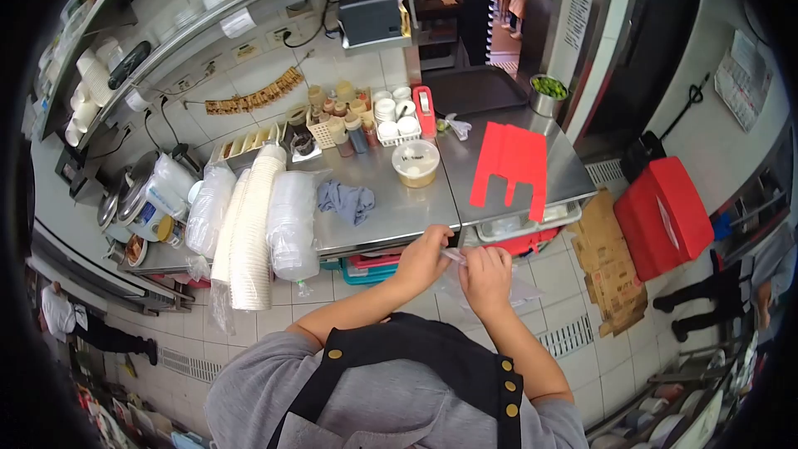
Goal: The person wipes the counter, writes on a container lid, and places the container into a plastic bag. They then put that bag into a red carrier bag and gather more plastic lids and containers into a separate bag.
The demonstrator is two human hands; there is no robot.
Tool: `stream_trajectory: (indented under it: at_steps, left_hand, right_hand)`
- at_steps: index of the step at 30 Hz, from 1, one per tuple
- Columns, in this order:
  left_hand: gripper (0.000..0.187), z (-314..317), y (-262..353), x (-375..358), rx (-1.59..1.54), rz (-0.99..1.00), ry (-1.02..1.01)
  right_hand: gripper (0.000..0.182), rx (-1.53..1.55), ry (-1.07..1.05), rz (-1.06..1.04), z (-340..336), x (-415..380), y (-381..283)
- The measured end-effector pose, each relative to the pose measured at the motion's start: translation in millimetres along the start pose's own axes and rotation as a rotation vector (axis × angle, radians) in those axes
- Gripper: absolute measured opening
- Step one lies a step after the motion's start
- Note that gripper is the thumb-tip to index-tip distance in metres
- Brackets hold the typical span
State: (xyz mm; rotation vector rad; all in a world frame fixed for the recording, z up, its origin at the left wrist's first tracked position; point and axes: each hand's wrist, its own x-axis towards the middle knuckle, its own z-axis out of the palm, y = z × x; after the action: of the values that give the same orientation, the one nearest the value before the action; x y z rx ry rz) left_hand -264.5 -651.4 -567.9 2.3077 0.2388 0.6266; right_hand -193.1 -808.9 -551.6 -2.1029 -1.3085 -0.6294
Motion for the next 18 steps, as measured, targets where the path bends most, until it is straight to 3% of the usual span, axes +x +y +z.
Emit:
stream_trajectory:
  at_steps: [3,5,6,9,10,12,13,14,15,16,17,18]
  left_hand:
    - [0.019,17.3,-9.4,-8.3,0.078,0.068,-0.132]
    - [0.013,34.9,-17.1,-19.6,-0.441,-0.077,-0.512]
    - [0.009,37.8,-0.9,-30.6,-1.001,-0.298,-0.686]
    - [0.015,37.6,13.9,-48.6,-1.314,-0.404,-1.052]
    - [0.015,37.2,14.0,-50.6,-1.320,-0.411,-1.066]
    - [0.026,32.5,8.7,-48.1,-0.702,0.009,-0.711]
    - [0.026,30.4,3.5,-44.2,-0.711,0.008,-0.718]
    - [0.031,29.1,-4.9,-41.1,-0.266,0.052,-0.655]
    - [0.038,29.4,-13.8,-39.4,0.179,0.097,-0.570]
    - [0.038,32.9,-26.5,-40.3,0.177,0.099,-0.577]
    - [0.039,36.4,-38.6,-41.0,0.148,0.130,-0.455]
    - [0.041,40.9,-49.3,-43.0,0.117,0.161,-0.334]
  right_hand:
    - [0.036,-0.016,-0.078,0.221,-6.3,-28.9,-5.6]
    - [0.038,-0.060,-0.185,0.364,3.6,-65.8,17.9]
    - [0.039,-0.109,-0.188,0.464,13.9,-86.0,33.1]
    - [0.043,-0.187,-0.188,0.597,19.3,-122.6,48.4]
    - [0.039,-0.224,-0.197,0.683,20.0,-131.3,48.7]
    - [0.036,-0.271,-0.213,0.772,20.9,-145.6,50.2]
    - [0.028,-0.031,-0.170,0.891,21.2,-151.0,50.8]
    - [0.022,0.212,-0.123,1.003,19.2,-156.4,49.4]
    - [0.022,0.207,-0.125,1.010,17.7,-159.4,48.2]
    - [0.016,0.585,-0.137,1.056,18.4,-159.7,45.7]
    - [0.012,0.968,-0.141,1.080,16.4,-152.6,37.3]
    - [0.014,1.166,-0.078,1.077,13.1,-146.0,26.3]
